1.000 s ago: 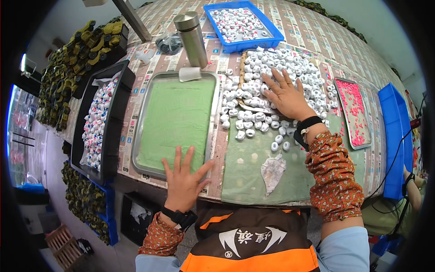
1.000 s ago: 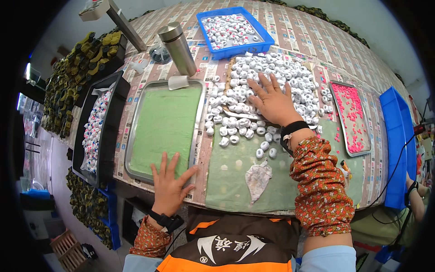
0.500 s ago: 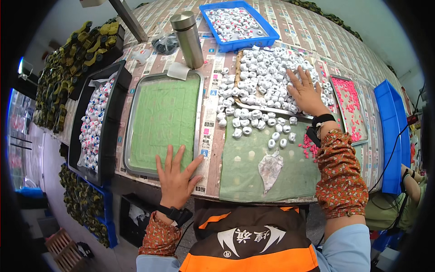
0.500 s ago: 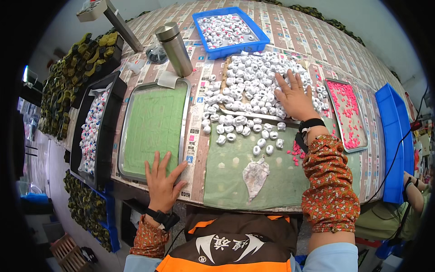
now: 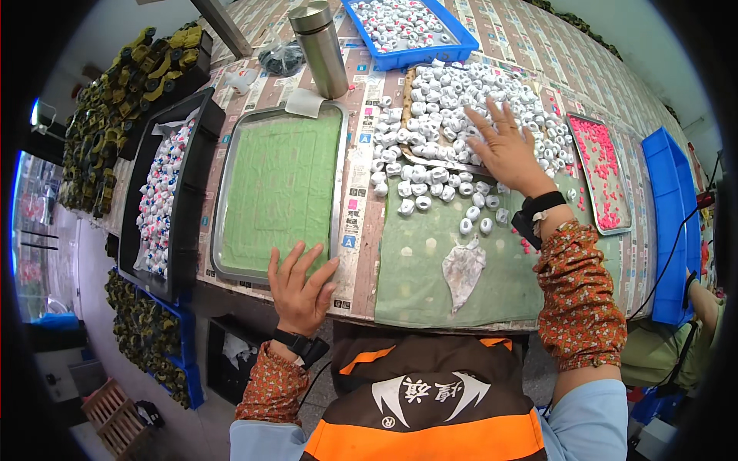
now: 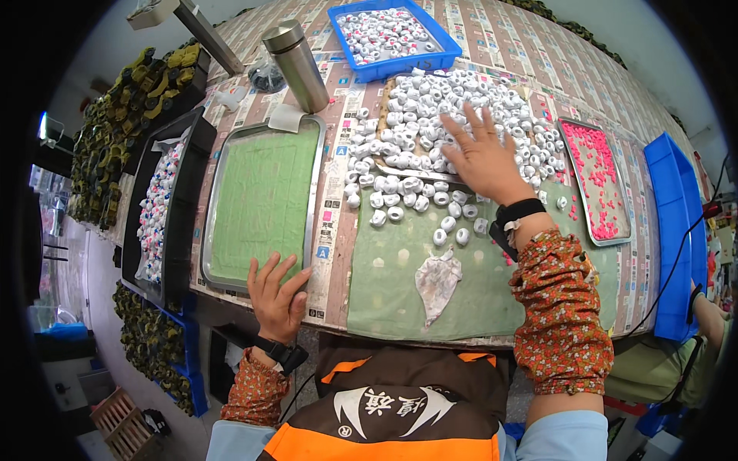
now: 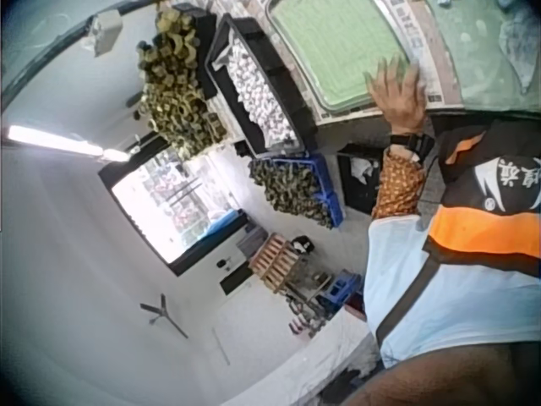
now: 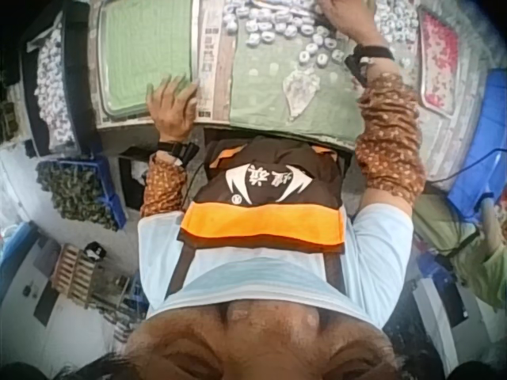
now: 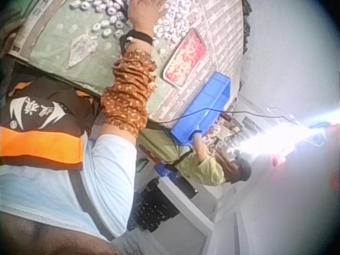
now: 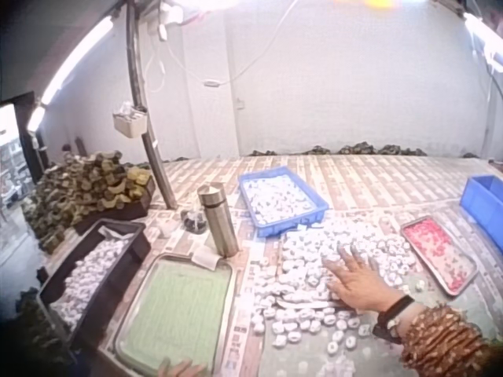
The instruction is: Applying glue and assembling small plastic toy components at a factory workbench.
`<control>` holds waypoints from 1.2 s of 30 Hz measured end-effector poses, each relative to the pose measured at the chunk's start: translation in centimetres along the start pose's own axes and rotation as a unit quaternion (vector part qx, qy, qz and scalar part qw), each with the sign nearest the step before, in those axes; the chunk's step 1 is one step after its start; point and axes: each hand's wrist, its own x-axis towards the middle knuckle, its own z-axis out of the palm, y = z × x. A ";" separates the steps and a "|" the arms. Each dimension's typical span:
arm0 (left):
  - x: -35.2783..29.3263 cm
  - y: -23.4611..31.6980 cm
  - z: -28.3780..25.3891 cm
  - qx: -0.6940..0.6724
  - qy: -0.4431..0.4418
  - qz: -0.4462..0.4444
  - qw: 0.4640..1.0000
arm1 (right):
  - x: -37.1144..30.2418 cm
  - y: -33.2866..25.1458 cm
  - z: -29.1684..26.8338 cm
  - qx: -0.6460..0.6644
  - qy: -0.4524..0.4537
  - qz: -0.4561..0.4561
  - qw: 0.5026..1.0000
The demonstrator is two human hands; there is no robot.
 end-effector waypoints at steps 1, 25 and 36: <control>0.0 0.0 0.0 0.001 -0.001 0.000 1.000 | -0.1 -0.4 0.4 -0.009 -0.001 -0.028 1.000; -0.1 0.1 0.3 -0.014 0.033 0.009 0.999 | 0.2 -5.5 0.4 0.011 -0.051 -0.109 0.993; -0.3 -0.1 0.2 -0.005 0.039 0.010 0.999 | -5.6 -4.9 -0.5 -0.015 0.023 -0.085 0.996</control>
